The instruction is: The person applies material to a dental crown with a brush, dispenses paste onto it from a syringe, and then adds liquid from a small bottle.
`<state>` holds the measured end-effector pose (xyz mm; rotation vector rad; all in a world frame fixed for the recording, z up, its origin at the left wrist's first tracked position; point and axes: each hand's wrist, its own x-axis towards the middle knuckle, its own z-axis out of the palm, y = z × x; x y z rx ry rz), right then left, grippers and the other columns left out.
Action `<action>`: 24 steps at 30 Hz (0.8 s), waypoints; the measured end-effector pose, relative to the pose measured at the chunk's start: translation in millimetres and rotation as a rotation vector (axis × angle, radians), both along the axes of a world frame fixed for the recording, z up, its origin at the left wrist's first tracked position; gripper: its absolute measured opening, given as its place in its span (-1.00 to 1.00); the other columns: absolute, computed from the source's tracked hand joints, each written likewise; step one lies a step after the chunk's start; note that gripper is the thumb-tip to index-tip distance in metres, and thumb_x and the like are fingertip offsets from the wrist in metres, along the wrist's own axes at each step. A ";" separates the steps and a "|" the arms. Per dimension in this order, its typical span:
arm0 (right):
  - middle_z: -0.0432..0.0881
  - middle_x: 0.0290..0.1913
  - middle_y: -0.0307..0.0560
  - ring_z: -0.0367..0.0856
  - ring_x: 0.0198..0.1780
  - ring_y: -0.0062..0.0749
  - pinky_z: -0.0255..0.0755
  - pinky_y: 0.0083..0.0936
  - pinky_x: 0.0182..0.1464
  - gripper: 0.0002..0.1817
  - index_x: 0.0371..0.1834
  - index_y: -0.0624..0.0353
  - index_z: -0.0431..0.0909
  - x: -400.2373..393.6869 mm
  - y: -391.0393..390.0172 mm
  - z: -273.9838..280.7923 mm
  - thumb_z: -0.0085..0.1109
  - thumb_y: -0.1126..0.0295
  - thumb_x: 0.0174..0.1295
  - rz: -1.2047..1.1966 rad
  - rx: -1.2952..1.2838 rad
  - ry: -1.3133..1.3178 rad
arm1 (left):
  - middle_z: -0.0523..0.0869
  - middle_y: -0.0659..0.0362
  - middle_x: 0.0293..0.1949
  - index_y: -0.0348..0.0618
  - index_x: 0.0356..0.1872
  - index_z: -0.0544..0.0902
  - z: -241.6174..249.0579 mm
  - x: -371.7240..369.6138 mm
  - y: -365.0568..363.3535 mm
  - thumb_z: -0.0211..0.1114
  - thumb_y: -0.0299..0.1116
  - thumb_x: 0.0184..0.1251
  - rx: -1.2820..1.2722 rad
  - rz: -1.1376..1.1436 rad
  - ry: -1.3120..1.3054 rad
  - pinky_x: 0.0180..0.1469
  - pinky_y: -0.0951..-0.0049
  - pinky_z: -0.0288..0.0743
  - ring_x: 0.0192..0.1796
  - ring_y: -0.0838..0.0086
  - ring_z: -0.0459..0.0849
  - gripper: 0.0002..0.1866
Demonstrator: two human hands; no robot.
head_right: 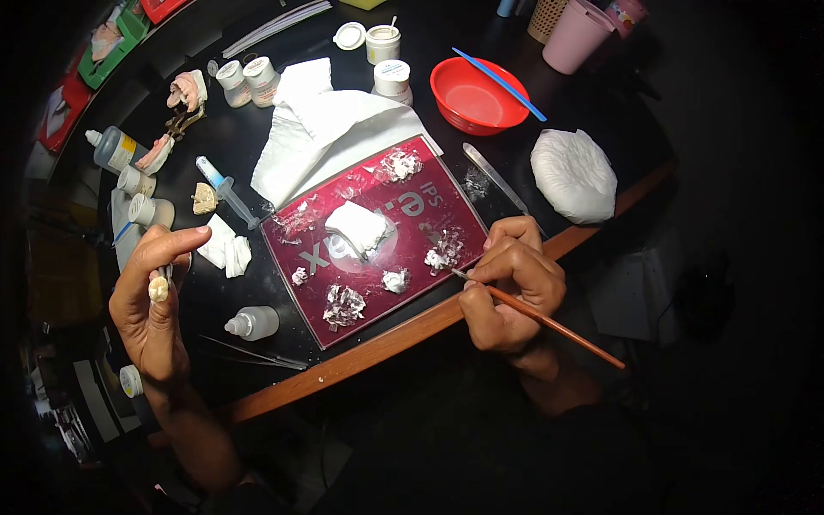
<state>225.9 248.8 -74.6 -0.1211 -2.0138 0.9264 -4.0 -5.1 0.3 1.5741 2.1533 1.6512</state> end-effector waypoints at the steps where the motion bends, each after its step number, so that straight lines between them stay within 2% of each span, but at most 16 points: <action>1: 0.56 -0.60 -0.20 0.40 -0.33 -0.38 0.42 -0.34 -0.07 -0.91 -0.54 0.19 0.51 0.4 0.3 -0.2 0.16 0.60 -0.15 0.001 0.000 0.002 | 0.58 0.23 -0.40 -0.35 0.07 0.81 0.4 0.5 0.0 0.21 -0.05 0.61 -0.002 0.002 -0.009 -0.26 0.49 0.13 -0.34 0.57 0.34 -0.51; 9: 0.55 -0.58 -0.21 0.39 -0.35 -0.37 0.41 -0.32 -0.04 -0.90 -0.48 0.18 0.52 3.6 -0.8 3.0 0.18 0.57 -0.11 0.036 0.018 0.011 | 0.54 0.24 -0.43 -0.32 0.06 0.82 4.9 1.0 -0.4 0.22 -0.14 0.61 -0.026 -0.019 -0.006 -0.26 0.49 0.16 -0.35 0.55 0.36 -0.58; 12: 0.54 -0.58 -0.24 0.37 -0.41 -0.43 0.37 -0.30 -0.03 -0.90 -0.42 0.15 0.56 -10.4 -4.3 16.6 0.21 0.49 -0.05 0.138 0.044 0.108 | 0.53 0.24 -0.45 -0.27 0.06 0.83 9.4 0.3 -0.4 0.22 -0.17 0.61 -0.024 -0.059 -0.019 -0.21 0.44 0.21 -0.37 0.53 0.38 -0.62; 14: 0.55 -0.56 -0.26 0.37 -0.41 -0.43 0.37 -0.32 -0.04 -0.89 -0.40 0.14 0.58 -26.5 -19.1 29.2 0.21 0.49 -0.04 0.201 -0.051 0.235 | 0.54 0.26 -0.47 -0.23 0.07 0.83 7.3 0.1 -1.0 0.20 -0.16 0.62 0.002 -0.122 -0.079 -0.15 0.41 0.23 -0.38 0.51 0.39 -0.62; 16: 0.61 -0.51 -0.21 0.47 -0.27 -0.36 0.39 -0.42 -0.10 -0.82 -0.32 0.14 0.61 -46.5 -34.2 48.0 0.30 0.50 -0.04 0.306 -0.078 0.305 | 0.56 0.26 -0.47 -0.20 0.07 0.84 6.7 -2.2 -3.0 0.17 -0.14 0.64 0.000 -0.165 -0.095 -0.11 0.40 0.23 -0.38 0.50 0.41 -0.61; 18: 0.66 -0.45 -0.17 0.55 -0.18 -0.28 0.47 -0.43 -0.08 -0.76 -0.26 0.16 0.64 -63.4 -52.2 66.1 0.36 0.57 -0.04 0.425 -0.113 0.339 | 0.59 0.24 -0.45 -0.20 0.09 0.83 4.9 -3.0 -3.2 0.14 -0.11 0.66 0.017 -0.208 -0.123 -0.10 0.40 0.25 -0.35 0.49 0.46 -0.59; 20: 0.73 -0.34 -0.08 0.68 -0.03 -0.13 0.65 -0.33 0.00 -0.72 -0.21 0.21 0.68 -76.5 -68.1 84.1 0.39 0.67 -0.04 0.494 -0.088 0.355 | 0.60 0.23 -0.42 -0.19 0.11 0.82 5.5 -3.1 -3.8 0.13 -0.09 0.67 0.041 -0.234 -0.128 -0.08 0.38 0.27 -0.33 0.48 0.48 -0.57; 23: 0.74 -0.27 -0.03 0.72 0.06 0.02 0.77 -0.15 0.11 -0.65 -0.14 0.27 0.72 -95.3 -79.5 86.4 0.41 0.67 -0.09 0.578 -0.041 0.402 | 0.69 0.18 -0.33 -0.19 0.14 0.80 7.7 -2.5 -6.3 0.12 -0.12 0.68 0.041 -0.280 -0.184 -0.05 0.39 0.29 -0.28 0.46 0.53 -0.59; 24: 0.74 -0.28 -0.03 0.72 0.06 0.02 0.77 -0.15 0.11 -0.65 -0.15 0.27 0.72 -98.6 -82.6 86.2 0.41 0.68 -0.10 0.579 -0.038 0.417 | 0.72 0.15 -0.31 -0.19 0.14 0.80 9.1 -1.1 -5.4 0.12 -0.14 0.68 0.054 -0.295 -0.207 -0.05 0.39 0.29 -0.27 0.46 0.53 -0.60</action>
